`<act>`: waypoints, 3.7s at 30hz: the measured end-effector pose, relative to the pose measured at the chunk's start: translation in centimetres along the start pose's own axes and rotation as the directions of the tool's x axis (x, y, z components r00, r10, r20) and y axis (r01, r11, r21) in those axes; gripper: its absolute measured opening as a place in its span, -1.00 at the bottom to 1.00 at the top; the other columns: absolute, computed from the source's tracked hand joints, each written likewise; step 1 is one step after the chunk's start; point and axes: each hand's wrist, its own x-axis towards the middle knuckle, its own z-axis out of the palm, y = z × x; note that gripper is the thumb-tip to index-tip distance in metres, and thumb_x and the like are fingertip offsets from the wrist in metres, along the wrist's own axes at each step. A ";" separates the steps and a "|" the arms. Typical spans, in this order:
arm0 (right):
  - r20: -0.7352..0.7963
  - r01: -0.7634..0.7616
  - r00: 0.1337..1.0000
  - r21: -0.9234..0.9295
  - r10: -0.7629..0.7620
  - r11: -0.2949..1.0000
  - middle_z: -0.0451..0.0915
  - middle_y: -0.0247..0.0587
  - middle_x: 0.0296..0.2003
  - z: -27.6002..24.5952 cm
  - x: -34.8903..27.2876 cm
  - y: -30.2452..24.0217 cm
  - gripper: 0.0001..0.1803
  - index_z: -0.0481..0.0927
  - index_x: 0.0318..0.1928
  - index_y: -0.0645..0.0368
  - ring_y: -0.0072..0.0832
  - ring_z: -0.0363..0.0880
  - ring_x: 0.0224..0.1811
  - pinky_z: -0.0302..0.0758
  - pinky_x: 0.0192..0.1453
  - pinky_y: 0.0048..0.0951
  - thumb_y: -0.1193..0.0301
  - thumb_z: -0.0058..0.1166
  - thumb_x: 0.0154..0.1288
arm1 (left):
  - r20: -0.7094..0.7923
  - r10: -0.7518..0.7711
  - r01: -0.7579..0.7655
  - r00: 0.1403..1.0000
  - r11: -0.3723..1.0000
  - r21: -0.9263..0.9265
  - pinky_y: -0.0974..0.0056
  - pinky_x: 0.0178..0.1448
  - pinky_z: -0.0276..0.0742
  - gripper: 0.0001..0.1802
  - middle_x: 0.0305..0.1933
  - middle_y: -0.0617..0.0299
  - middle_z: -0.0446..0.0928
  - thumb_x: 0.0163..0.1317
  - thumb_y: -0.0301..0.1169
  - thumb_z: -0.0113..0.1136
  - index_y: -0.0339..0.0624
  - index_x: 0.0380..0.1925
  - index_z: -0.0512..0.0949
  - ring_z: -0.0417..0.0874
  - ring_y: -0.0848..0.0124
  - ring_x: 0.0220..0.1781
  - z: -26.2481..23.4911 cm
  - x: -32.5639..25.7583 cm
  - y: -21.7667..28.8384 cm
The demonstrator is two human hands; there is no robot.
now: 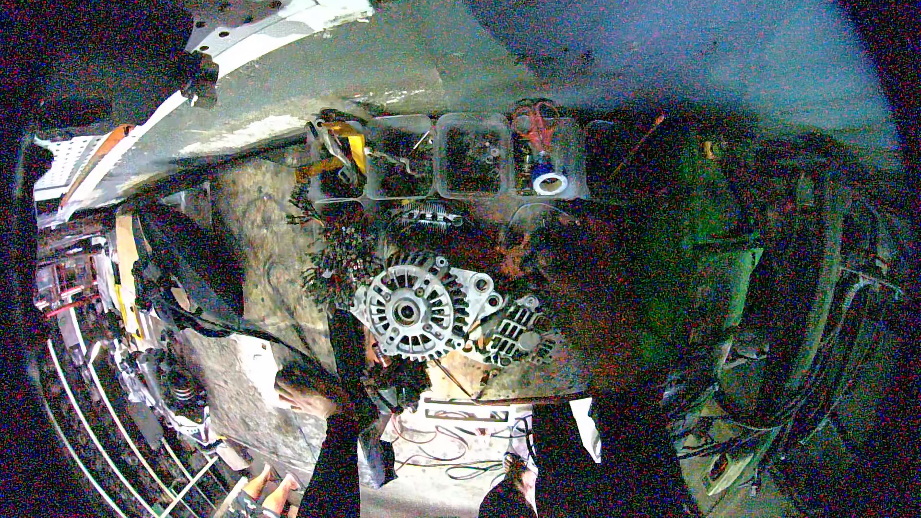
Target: The person works on a small cylindrical electrical component at a cluttered workbench, using pliers and a screwdriver to manipulate internal parts. They then move to a different area to connect wires to the component using a multimeter and alligator clips.
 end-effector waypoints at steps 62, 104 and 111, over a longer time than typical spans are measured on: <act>0.913 0.694 -0.094 -0.226 0.398 0.683 0.71 -0.22 -0.17 14.6 -86.6 28.8 -0.80 0.71 -0.08 0.32 -0.36 0.68 -0.25 0.65 -0.08 -0.31 0.41 0.24 0.44 | 0.453 -0.863 0.968 0.225 0.145 -0.205 -0.06 -0.03 0.65 -0.67 -0.20 -0.12 0.74 0.15 -0.20 0.34 -0.17 -0.18 0.72 0.78 -0.03 -0.09 -45.6 -62.1 -70.8; -0.213 0.108 -0.882 0.775 0.419 0.622 0.57 0.00 -0.10 2.8 -169.1 97.0 -0.67 0.59 -0.04 0.19 -0.03 0.61 0.05 0.60 0.11 -0.09 0.35 0.27 0.21 | 0.053 -0.973 0.338 -0.224 -0.129 -0.932 0.34 -0.09 0.54 -0.90 -0.29 0.22 0.61 0.53 -0.50 0.03 -0.26 -0.18 0.52 0.59 0.49 -0.23 -82.6 -91.2 -114.5; -0.206 0.081 -0.869 0.838 0.450 0.540 0.58 -0.03 -0.14 1.6 -170.2 95.1 -0.85 0.55 -0.15 0.21 -0.07 0.70 -0.03 0.68 -0.03 -0.08 0.44 0.03 0.33 | 0.152 -0.985 0.329 -0.078 -0.170 -0.929 0.32 -0.13 0.57 -0.82 -0.31 0.16 0.66 0.56 -0.39 0.01 -0.26 -0.21 0.49 0.64 0.43 -0.29 -86.1 -93.0 -120.3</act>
